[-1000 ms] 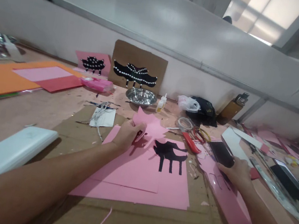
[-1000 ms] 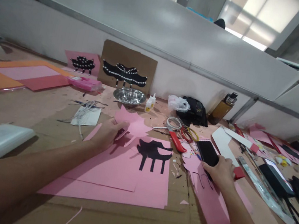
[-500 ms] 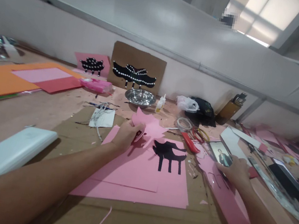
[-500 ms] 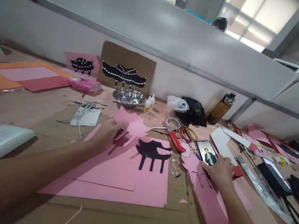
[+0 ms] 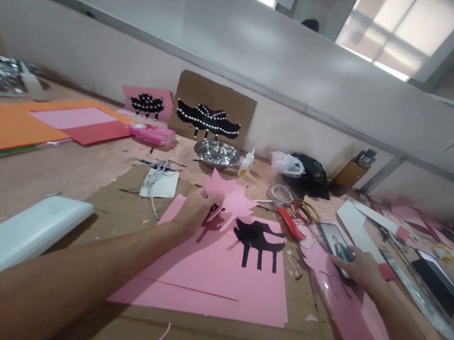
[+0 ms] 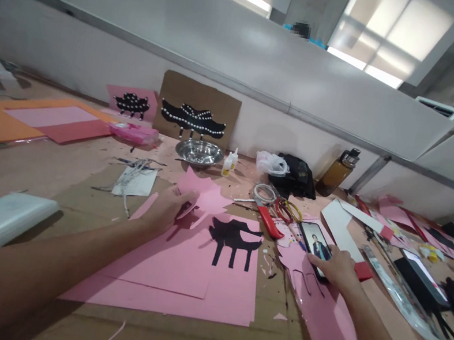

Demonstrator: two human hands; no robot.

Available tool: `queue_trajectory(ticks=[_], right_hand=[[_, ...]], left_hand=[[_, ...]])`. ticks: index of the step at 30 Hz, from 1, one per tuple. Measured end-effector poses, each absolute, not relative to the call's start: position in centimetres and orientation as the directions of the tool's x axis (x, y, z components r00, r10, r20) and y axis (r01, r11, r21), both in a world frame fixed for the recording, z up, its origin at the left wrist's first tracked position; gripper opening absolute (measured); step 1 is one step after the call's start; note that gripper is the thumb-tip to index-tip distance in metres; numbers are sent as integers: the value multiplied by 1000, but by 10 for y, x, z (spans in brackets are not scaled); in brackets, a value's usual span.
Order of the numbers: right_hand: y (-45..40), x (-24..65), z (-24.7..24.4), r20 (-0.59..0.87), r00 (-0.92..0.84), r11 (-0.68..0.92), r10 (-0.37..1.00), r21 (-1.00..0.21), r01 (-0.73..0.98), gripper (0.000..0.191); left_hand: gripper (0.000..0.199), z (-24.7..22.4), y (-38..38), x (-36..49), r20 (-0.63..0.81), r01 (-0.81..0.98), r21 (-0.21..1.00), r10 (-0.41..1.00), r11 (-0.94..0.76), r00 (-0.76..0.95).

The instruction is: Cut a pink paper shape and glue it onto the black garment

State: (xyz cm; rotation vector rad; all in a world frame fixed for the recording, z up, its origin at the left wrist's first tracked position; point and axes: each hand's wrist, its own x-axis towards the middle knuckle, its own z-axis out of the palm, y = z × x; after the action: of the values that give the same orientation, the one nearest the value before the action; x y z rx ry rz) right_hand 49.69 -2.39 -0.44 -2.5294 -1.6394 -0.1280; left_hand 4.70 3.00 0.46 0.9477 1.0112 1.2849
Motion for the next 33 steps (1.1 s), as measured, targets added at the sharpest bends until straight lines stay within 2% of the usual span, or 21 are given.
queue_trajectory(ticks=[2, 4, 6, 8, 9, 13, 19, 21, 26, 29, 31, 33], right_hand=[[-15, 499, 5, 144, 386, -383, 911, -52, 922, 88], [0, 493, 21, 215, 368, -351, 905, -116, 929, 94], [23, 480, 39, 274, 318, -264, 908, -217, 940, 78], [51, 462, 52, 292, 175, -115, 940, -210, 971, 47], [67, 453, 55, 316, 154, -99, 936, -185, 978, 39], [124, 422, 52, 331, 187, -135, 925, -174, 975, 27], [173, 409, 44, 294, 241, -188, 925, -196, 962, 6], [182, 409, 47, 288, 256, -199, 923, -210, 957, 5], [196, 408, 78, 344, 288, -198, 893, -275, 941, 20], [202, 404, 114, 462, 338, -191, 820, -336, 922, 26], [202, 402, 141, 593, 372, -147, 714, -392, 908, 29], [198, 398, 169, 663, 362, -100, 655, -399, 911, 31]], left_hand=[[29, 7, 28, 48, -75, -300, 951, 997, 76, 13], [32, 7, 28, 48, -71, -295, 953, 997, 74, 22], [34, 6, 29, 47, -70, -283, 956, 997, 75, 29], [32, 4, 32, 47, -83, -277, 957, 996, 85, 22], [30, 2, 33, 47, -93, -276, 957, 996, 93, 12], [24, -5, 38, 47, -116, -268, 958, 993, 106, -19], [31, -3, 37, 46, -145, -289, 948, 989, 130, -29], [30, -1, 36, 46, -164, -279, 949, 986, 149, -31], [28, -2, 37, 46, -163, -270, 952, 986, 148, -35], [28, -5, 38, 45, -149, -274, 952, 988, 136, -26], [29, -6, 39, 45, -137, -286, 949, 991, 130, -2], [30, -7, 40, 45, -117, -304, 945, 993, 118, 22]])
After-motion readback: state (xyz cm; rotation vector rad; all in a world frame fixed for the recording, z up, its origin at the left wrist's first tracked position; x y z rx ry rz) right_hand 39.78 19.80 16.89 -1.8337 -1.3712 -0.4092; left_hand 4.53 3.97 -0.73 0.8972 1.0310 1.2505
